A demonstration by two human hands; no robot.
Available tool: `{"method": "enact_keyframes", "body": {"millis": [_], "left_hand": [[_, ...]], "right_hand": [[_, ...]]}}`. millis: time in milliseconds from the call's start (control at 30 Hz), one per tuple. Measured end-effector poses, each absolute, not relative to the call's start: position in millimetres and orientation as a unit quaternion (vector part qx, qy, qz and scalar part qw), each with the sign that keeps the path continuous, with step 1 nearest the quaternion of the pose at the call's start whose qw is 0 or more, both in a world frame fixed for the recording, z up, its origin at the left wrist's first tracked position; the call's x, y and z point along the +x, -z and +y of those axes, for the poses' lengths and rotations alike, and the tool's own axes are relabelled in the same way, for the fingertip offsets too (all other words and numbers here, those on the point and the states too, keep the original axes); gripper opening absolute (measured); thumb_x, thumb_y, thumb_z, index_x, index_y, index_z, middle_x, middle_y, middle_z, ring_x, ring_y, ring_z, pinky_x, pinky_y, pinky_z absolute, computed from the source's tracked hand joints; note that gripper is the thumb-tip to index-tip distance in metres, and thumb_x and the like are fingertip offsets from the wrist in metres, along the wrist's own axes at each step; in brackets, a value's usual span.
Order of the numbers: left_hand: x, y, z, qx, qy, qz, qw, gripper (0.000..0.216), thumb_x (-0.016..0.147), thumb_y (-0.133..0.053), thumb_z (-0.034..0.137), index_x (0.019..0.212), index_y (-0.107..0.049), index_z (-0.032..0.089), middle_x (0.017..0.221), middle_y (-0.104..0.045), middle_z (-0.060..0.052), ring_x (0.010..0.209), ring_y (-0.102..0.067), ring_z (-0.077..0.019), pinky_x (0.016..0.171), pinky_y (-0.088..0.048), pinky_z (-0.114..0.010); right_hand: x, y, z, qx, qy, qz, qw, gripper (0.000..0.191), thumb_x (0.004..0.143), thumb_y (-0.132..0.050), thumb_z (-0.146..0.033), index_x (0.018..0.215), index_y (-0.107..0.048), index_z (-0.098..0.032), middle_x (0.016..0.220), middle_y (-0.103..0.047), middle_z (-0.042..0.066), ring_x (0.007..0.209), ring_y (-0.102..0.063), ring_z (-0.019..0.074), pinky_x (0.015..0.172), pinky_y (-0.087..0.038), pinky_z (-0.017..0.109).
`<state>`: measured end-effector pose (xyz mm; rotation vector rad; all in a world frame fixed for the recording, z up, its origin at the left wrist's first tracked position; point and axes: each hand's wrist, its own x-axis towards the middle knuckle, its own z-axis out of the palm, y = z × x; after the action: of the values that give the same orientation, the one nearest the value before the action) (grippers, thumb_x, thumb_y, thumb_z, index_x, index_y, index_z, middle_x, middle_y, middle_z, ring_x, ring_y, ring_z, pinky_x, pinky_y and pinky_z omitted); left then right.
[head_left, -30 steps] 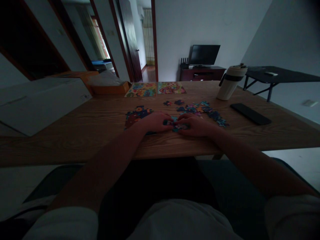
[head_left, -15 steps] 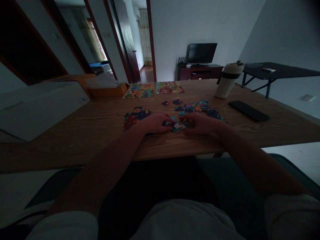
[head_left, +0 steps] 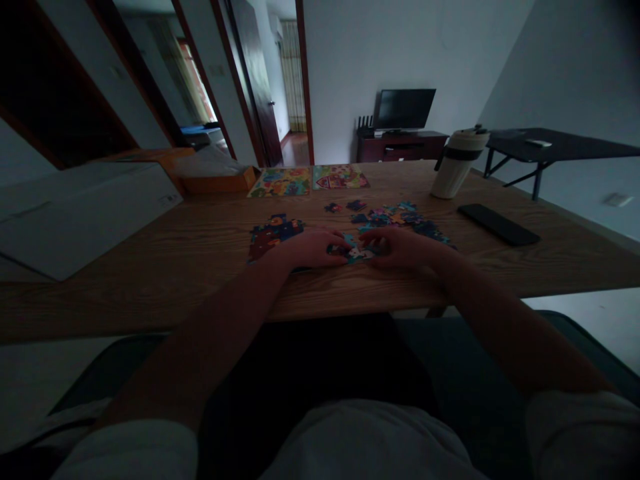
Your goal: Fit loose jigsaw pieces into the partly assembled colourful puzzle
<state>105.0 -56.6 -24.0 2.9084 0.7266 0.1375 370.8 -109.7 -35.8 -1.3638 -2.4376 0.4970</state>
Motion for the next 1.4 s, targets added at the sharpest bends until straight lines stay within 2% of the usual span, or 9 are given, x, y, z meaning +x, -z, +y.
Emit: {"method": "enact_keyframes", "body": {"millis": [133, 233, 367, 533, 767, 900, 1100, 1233, 1400], "left_hand": [[105, 23, -57, 0.968, -0.038, 0.238, 0.066, 0.042, 0.093, -0.057, 0.051, 0.129, -0.066, 0.032, 0.134, -0.061, -0.005, 0.119, -0.058, -0.0242, 0.104, -0.039, -0.036], [106, 23, -58, 0.968, -0.045, 0.24, 0.066, 0.043, 0.093, -0.056, 0.054, 0.126, -0.068, 0.03, 0.126, -0.065, -0.005, 0.114, -0.06, -0.0232, 0.102, -0.04, -0.035], [107, 23, -60, 0.965, -0.055, 0.249, 0.059, 0.041, 0.091, -0.059, 0.054, 0.122, -0.068, 0.027, 0.119, -0.068, -0.005, 0.109, -0.062, -0.0234, 0.099, -0.042, -0.034], [107, 24, -61, 0.966, -0.06, 0.249, 0.047, 0.048, 0.089, -0.061, 0.053, 0.129, -0.063, 0.026, 0.12, -0.068, -0.005, 0.111, -0.061, -0.0238, 0.1, -0.041, -0.034], [109, 21, -67, 0.965, -0.049, 0.257, 0.024, 0.045, 0.091, -0.057, 0.053, 0.124, -0.067, 0.025, 0.12, -0.068, -0.006, 0.109, -0.062, -0.0246, 0.099, -0.041, -0.036], [110, 22, -69, 0.965, -0.056, 0.254, 0.019, 0.043, 0.09, -0.058, 0.053, 0.12, -0.068, 0.025, 0.117, -0.069, -0.006, 0.107, -0.063, -0.0245, 0.099, -0.042, -0.036], [107, 22, -66, 0.959, -0.07, 0.271, 0.044, 0.058, 0.088, -0.059, 0.059, 0.133, -0.058, 0.021, 0.126, -0.066, -0.01, 0.115, -0.06, -0.0271, 0.1, -0.043, -0.037], [106, 20, -64, 0.963, -0.062, 0.254, 0.061, 0.045, 0.09, -0.058, 0.056, 0.12, -0.066, 0.024, 0.113, -0.07, -0.006, 0.106, -0.063, -0.0238, 0.096, -0.044, -0.035], [107, 20, -64, 0.967, -0.061, 0.242, 0.049, 0.043, 0.089, -0.06, 0.056, 0.117, -0.069, 0.024, 0.112, -0.07, -0.005, 0.105, -0.063, -0.0232, 0.097, -0.043, -0.033]], "right_hand": [[373, 36, -109, -0.479, -0.157, -0.848, 0.166, 0.057, 0.075, -0.076, -0.04, 0.126, -0.061, -0.022, 0.113, -0.069, 0.008, 0.097, -0.066, 0.0246, 0.086, -0.052, 0.036], [372, 36, -110, -0.476, -0.152, -0.847, 0.182, 0.054, 0.075, -0.075, -0.041, 0.123, -0.061, -0.023, 0.116, -0.068, 0.008, 0.099, -0.066, 0.0247, 0.086, -0.051, 0.036], [369, 35, -112, -0.478, -0.151, -0.846, 0.183, 0.053, 0.075, -0.074, -0.04, 0.122, -0.06, -0.021, 0.112, -0.068, 0.009, 0.094, -0.066, 0.0238, 0.081, -0.051, 0.034], [366, 36, -113, -0.468, -0.157, -0.852, 0.173, 0.047, 0.076, -0.072, -0.039, 0.118, -0.061, -0.02, 0.108, -0.069, 0.008, 0.088, -0.066, 0.0216, 0.075, -0.05, 0.032], [363, 37, -111, -0.46, -0.157, -0.857, 0.169, 0.043, 0.076, -0.072, -0.038, 0.115, -0.063, -0.021, 0.102, -0.071, 0.007, 0.084, -0.066, 0.0205, 0.074, -0.05, 0.031], [362, 36, -112, -0.453, -0.151, -0.863, 0.163, 0.038, 0.078, -0.071, -0.037, 0.113, -0.067, -0.022, 0.103, -0.072, 0.006, 0.087, -0.067, 0.0219, 0.078, -0.051, 0.033], [361, 34, -113, -0.394, -0.09, -0.901, 0.155, 0.034, 0.083, -0.068, -0.036, 0.115, -0.074, -0.027, 0.12, -0.067, 0.008, 0.104, -0.065, 0.0259, 0.098, -0.046, 0.039], [359, 33, -114, -0.383, -0.085, -0.908, 0.15, 0.034, 0.083, -0.067, -0.034, 0.116, -0.074, -0.027, 0.118, -0.067, 0.008, 0.105, -0.064, 0.0258, 0.099, -0.046, 0.04], [356, 32, -115, -0.384, -0.085, -0.908, 0.149, 0.033, 0.084, -0.066, -0.033, 0.115, -0.074, -0.025, 0.115, -0.069, 0.009, 0.103, -0.065, 0.0255, 0.097, -0.046, 0.039]]}}
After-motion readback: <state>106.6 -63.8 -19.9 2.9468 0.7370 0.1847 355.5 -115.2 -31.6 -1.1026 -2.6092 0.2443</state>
